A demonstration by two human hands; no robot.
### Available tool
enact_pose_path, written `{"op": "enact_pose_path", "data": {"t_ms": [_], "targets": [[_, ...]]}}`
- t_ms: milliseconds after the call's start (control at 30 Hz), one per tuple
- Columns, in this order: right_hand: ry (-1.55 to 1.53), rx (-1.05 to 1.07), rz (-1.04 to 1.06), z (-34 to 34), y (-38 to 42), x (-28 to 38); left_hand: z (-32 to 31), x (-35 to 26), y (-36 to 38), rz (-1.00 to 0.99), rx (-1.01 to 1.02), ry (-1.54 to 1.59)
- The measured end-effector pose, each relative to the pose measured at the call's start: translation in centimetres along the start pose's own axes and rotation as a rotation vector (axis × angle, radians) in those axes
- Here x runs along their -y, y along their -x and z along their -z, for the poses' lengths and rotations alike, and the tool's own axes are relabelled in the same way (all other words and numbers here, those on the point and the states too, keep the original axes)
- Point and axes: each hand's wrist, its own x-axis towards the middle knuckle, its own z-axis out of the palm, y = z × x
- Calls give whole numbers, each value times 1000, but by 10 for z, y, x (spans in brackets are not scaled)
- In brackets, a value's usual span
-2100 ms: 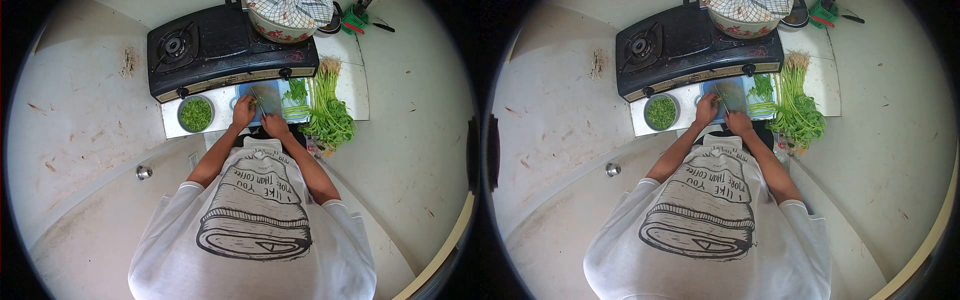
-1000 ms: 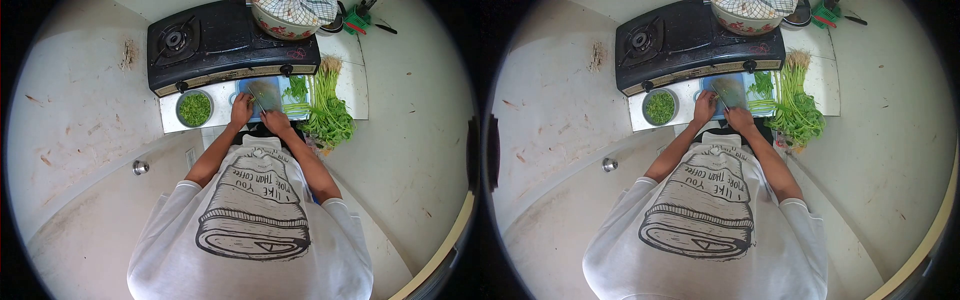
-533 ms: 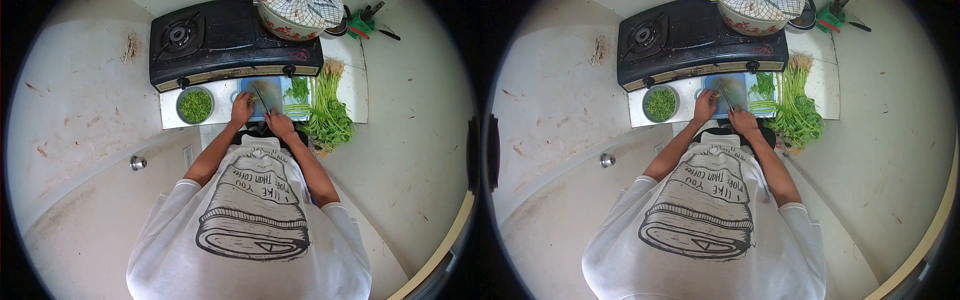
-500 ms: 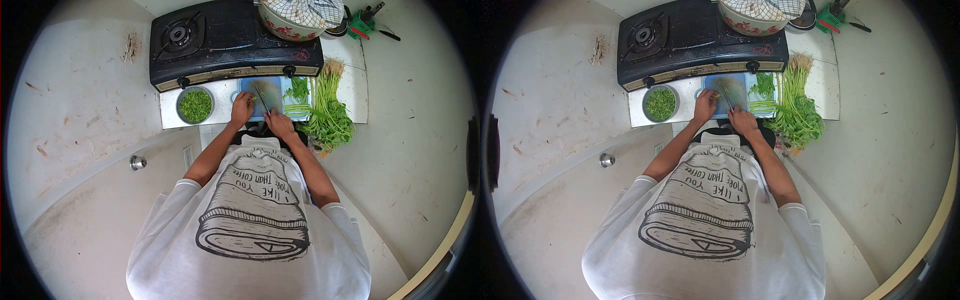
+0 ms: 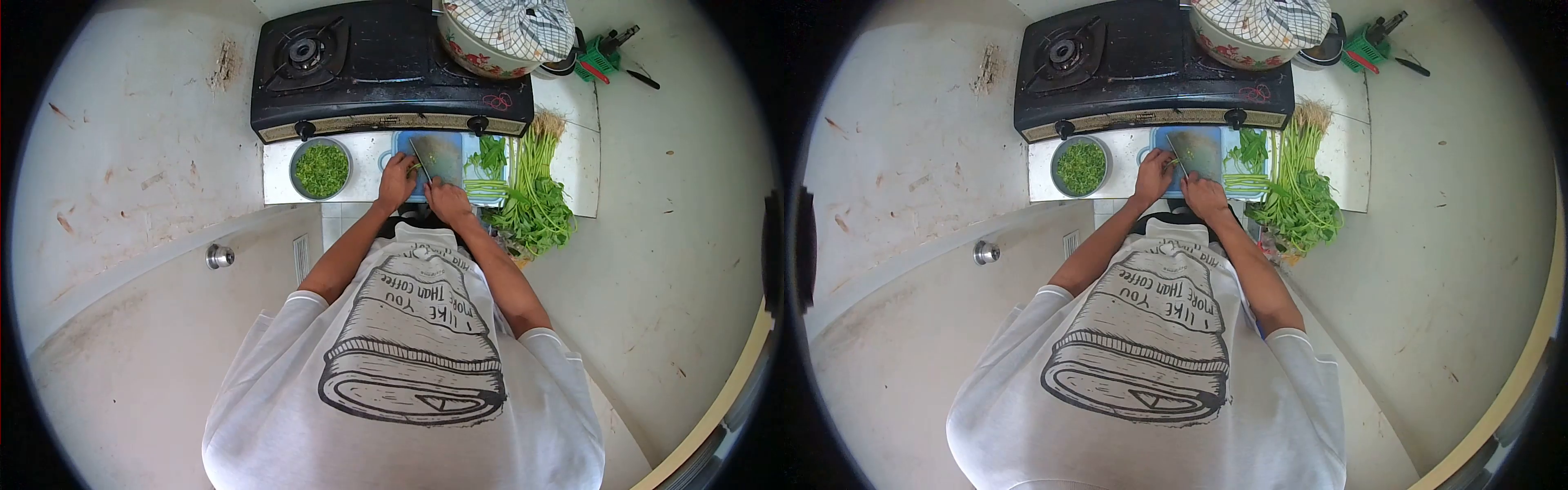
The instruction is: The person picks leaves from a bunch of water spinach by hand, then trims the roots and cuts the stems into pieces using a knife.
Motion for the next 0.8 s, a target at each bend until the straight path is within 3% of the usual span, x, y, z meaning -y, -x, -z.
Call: {"op": "enact_pose_path", "data": {"t_ms": [800], "targets": [[54,118,4,14,5,2,-5,8,1,57,-46,123]]}}
